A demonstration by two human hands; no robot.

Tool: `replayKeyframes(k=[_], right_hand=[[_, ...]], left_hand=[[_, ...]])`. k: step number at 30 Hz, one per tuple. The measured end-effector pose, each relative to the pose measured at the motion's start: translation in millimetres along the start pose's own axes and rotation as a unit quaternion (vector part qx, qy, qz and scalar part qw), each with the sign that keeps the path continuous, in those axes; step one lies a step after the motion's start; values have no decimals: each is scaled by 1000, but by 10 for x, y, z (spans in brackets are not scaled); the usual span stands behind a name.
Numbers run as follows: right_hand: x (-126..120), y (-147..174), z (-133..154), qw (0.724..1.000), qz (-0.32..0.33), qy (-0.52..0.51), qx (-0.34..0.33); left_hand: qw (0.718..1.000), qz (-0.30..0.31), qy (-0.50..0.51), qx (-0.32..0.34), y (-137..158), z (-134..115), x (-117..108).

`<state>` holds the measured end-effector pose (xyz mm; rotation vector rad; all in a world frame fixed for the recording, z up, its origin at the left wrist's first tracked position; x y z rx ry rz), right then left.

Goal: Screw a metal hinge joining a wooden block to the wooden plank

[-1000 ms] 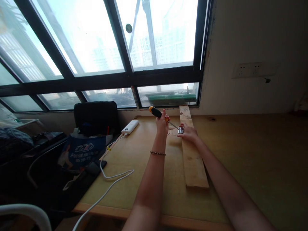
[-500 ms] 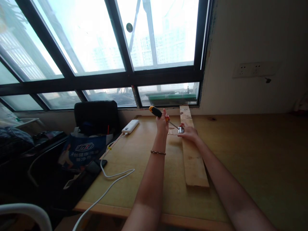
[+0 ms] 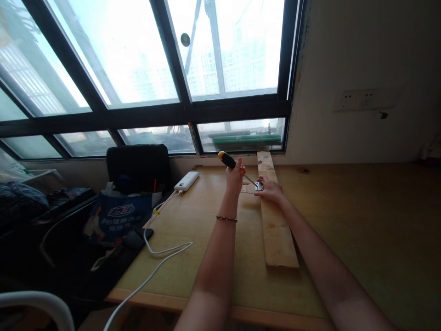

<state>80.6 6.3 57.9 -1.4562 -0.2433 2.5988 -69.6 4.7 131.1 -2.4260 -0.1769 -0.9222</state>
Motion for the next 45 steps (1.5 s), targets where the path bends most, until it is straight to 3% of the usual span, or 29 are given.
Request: replayKeyframes(k=[9,12,17,26,32,40,43,45], right_hand=[[-4,-2,15,1000,7,-3,-5],[3,-7,17,1000,6,-3,-11],[-4,-3,16,1000,3,-5,-19],[-5,1,9,1000,3,6,-16],[-1,0,14,1000,2,11,-10],[-11,9,25,1000,3,3,-13],[-21,13,26,1000,6,3,-12],[-29,19,31,1000,7,4,-14]], left_hand=[[974,157,-155,52,-14,-12,83],[967,178,-172,63,5,-14,142],[946,187,-252,79,80,11,255],[882,211,-387,167,207,-71,349],[893,229,-361,143,163,-80,339],[802,205,-519,211,114,-196,294],[792,172,-535,240,135,-216,286],[800,145,-526,250,147,-227,268]])
Point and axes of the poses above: each hand's wrist, its own y-axis away from the middle knuckle, its own x-axis out of the palm, z = x × y, the point moved 4 cm from there along -y, towards the middle knuckle, and after that the axes turned 13 degrees about x, right-handed, at the moved point
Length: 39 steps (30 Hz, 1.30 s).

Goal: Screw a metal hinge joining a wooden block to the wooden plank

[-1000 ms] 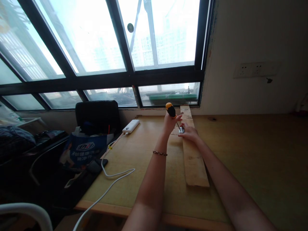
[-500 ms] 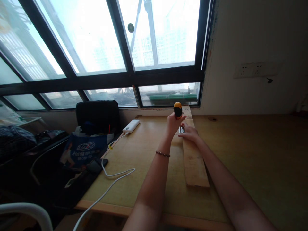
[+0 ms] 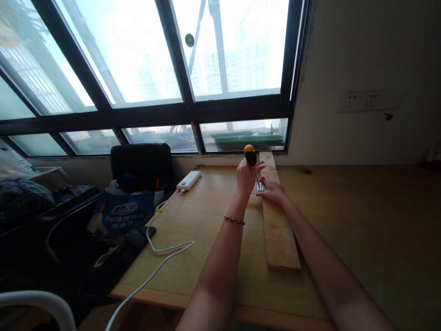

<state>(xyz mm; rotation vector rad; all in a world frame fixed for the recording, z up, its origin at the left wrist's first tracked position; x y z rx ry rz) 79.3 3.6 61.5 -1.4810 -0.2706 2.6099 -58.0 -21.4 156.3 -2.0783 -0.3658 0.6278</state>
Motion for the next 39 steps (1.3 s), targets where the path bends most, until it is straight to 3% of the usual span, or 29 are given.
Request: replayKeyframes(k=[4,7,14,19,26,33,39], right_hand=[[-11,11,10,1000,0,0,2],[-10,10,14,1000,-2,2,4],[26,-17,-11,1000,-4,0,-2],[27,-13,-17,1000,-8,1,-2],[-4,-5,5,1000,7,0,8],[2,1,6,1000,-7,7,-2],[22,-18,-11,1000,-4,10,3]], left_hand=[[998,-26,47,-44,21,57,-21],[992,-11,112,-60,19,93,0],[972,64,225,0,-6,16,78],[974,89,207,14,-16,-23,101],[993,38,109,-20,8,-3,87],[976,42,208,-59,-19,139,50],[975,75,203,-52,-71,242,-9]])
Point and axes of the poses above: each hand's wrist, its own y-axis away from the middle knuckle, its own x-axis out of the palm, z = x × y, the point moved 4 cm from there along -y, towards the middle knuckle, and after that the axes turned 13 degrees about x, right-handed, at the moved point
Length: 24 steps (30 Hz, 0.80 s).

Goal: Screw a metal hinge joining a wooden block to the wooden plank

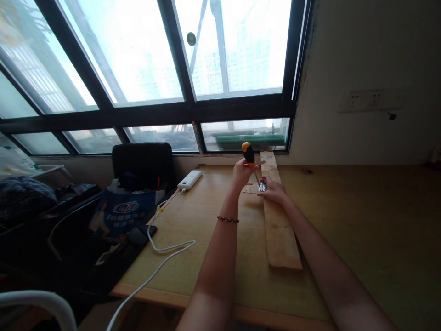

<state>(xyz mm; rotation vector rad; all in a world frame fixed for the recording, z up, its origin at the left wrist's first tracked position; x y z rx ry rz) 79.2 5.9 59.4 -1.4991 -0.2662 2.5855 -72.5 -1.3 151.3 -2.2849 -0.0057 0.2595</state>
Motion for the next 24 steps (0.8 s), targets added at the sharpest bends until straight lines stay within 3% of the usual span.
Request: replayKeyframes(k=[9,13,18,24], right_hand=[[9,3,-1,1000,3,-8,-1],[3,-1,3,1000,5,-4,5],[-21,15,20,1000,1,-2,3],[-16,21,17,1000,-4,-7,-4]], left_hand=[[996,3,84,-4,-7,68,-37],[999,24,47,6,-3,1,-38],[1000,9,-18,2,33,-127,-5],[999,24,12,18,37,-81,68]])
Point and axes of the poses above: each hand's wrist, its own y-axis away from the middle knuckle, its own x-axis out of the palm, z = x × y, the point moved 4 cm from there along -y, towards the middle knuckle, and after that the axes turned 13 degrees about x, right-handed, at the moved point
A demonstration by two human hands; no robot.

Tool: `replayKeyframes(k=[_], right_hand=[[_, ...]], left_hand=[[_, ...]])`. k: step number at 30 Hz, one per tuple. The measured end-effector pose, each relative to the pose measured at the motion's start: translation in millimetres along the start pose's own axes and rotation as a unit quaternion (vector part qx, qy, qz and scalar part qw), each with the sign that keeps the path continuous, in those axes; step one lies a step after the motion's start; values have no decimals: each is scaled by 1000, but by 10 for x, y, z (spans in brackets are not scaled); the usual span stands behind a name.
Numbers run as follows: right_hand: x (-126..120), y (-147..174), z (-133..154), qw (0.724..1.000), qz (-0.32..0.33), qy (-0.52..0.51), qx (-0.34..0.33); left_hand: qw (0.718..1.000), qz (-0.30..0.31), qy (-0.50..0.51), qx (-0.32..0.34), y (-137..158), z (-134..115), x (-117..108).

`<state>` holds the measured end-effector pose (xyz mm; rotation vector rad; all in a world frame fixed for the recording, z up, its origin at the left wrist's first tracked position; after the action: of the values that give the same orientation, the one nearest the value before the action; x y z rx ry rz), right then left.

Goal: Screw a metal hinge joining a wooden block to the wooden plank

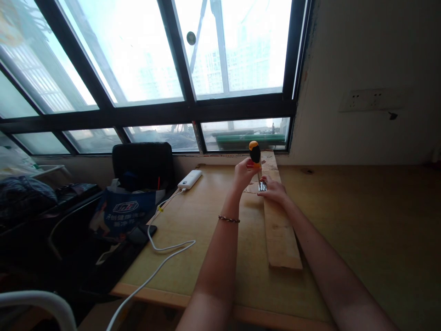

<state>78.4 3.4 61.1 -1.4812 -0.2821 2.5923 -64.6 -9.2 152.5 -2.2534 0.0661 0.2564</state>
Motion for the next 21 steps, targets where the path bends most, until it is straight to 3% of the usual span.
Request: replayKeyframes(k=[6,15,21], right_hand=[[0,-1,-2,1000,0,2,1],[12,-8,-15,1000,-5,2,-1],[23,-18,-24,1000,-1,5,0]], left_hand=[[1000,4,13,-3,-12,94,13],[986,-49,-154,-30,13,7,-95],[998,-2,-52,-27,7,108,-56]])
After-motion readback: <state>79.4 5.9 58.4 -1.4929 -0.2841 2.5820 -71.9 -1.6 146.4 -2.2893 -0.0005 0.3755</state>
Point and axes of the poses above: each hand's wrist, its own y-axis away from the middle knuckle, its own x-axis out of the palm, z = x × y, the point moved 4 cm from there along -y, towards the middle knuckle, and after that the axes turned 13 degrees about x, right-handed, at the moved point
